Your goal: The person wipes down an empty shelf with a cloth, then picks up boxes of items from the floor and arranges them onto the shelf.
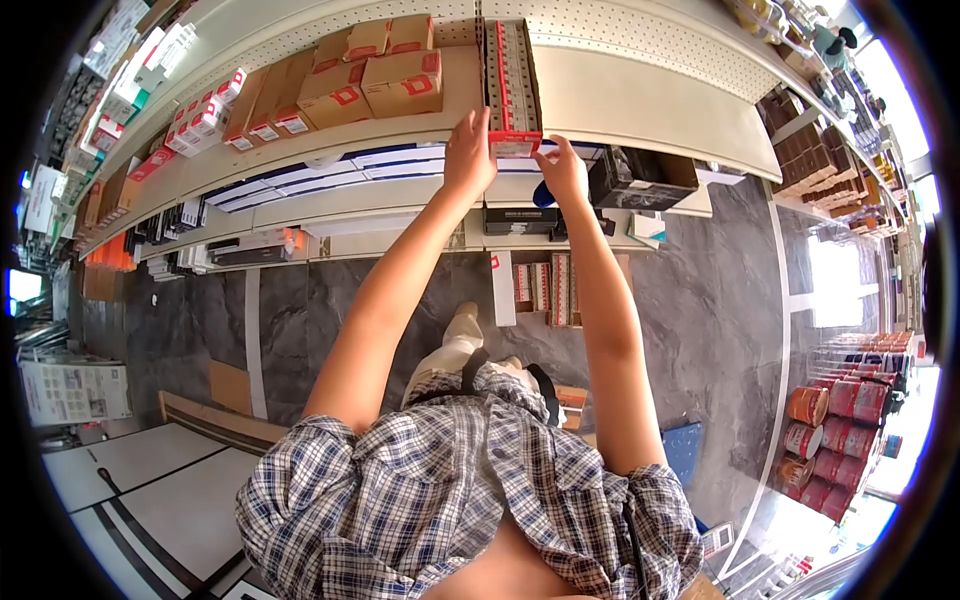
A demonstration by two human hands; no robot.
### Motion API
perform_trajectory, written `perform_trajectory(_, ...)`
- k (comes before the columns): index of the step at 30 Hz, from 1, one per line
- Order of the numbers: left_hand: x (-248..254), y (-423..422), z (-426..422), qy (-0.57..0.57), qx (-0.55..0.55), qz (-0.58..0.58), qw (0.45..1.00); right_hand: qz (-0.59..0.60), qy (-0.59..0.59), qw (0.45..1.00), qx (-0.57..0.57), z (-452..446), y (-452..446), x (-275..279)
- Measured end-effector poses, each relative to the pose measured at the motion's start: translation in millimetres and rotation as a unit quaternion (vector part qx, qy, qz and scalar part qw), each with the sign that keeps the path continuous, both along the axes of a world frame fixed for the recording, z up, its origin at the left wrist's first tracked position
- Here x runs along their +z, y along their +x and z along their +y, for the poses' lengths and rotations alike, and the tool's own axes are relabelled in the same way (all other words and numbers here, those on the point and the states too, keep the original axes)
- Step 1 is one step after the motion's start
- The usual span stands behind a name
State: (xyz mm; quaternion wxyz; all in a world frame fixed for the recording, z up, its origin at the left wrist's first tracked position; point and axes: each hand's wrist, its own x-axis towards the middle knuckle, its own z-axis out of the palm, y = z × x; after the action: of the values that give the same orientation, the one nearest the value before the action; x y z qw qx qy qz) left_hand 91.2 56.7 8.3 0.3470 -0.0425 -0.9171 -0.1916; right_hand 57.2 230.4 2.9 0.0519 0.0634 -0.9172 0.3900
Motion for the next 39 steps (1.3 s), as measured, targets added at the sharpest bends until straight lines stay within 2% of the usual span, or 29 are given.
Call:
perform_trajectory(1,0,9,4,-0.001,-0.004,-0.006,1.000,0.001,-0.031,0.999,-0.024,5,10,-8)
perform_trajectory(4,-11,38,22,0.085,-0.018,0.082,0.993,0.003,-0.051,0.998,-0.048,35,38,-52)
perform_trajectory(6,-27,58,36,0.100,-0.049,0.073,0.991,-0.090,-0.091,0.990,-0.060,59,58,-84)
perform_trajectory(7,-33,66,44,0.114,-0.076,0.074,0.988,-0.111,-0.146,0.981,-0.055,72,68,-104)
perform_trajectory(10,-63,89,68,0.158,-0.092,0.027,0.983,-0.186,-0.187,0.962,-0.065,111,102,-148)
perform_trajectory(12,-87,100,82,0.184,-0.089,-0.008,0.979,-0.237,-0.294,0.923,-0.078,132,122,-174)
perform_trajectory(15,-134,115,96,0.188,-0.094,-0.058,0.976,-0.209,-0.281,0.925,-0.144,153,152,-213)
perform_trajectory(17,-161,124,106,0.186,-0.095,-0.075,0.975,-0.193,-0.197,0.947,-0.166,161,173,-230)
perform_trajectory(19,-192,130,111,0.208,-0.109,-0.132,0.963,-0.274,-0.320,0.883,-0.205,168,188,-236)
perform_trajectory(23,-240,138,120,0.219,-0.093,-0.193,0.952,-0.301,-0.239,0.894,-0.229,169,204,-270)
perform_trajectory(25,-274,136,118,0.212,-0.048,-0.250,0.944,-0.290,-0.250,0.900,-0.210,163,203,-310)
perform_trajectory(27,-317,132,117,0.215,-0.051,-0.271,0.937,-0.302,-0.201,0.907,-0.216,155,199,-339)
perform_trajectory(29,-373,136,113,0.165,-0.041,-0.310,0.935,-0.290,-0.174,0.919,-0.201,152,198,-399)
perform_trajectory(30,-397,135,110,0.162,-0.039,-0.332,0.928,-0.292,-0.176,0.917,-0.206,148,196,-424)
perform_trajectory(32,-441,143,108,0.147,-0.034,-0.380,0.912,-0.348,-0.244,0.879,-0.218,138,198,-471)
perform_trajectory(34,-472,138,104,0.130,-0.030,-0.416,0.900,-0.346,-0.206,0.890,-0.214,127,190,-494)
perform_trajectory(35,-488,138,104,0.136,-0.031,-0.440,0.887,-0.348,-0.162,0.900,-0.207,125,188,-503)
perform_trajectory(36,-506,133,103,0.141,-0.032,-0.461,0.876,-0.349,-0.198,0.890,-0.218,122,188,-546)
perform_trajectory(39,-574,118,102,0.198,0.007,-0.474,0.858,-0.353,-0.173,0.895,-0.209,112,172,-604)
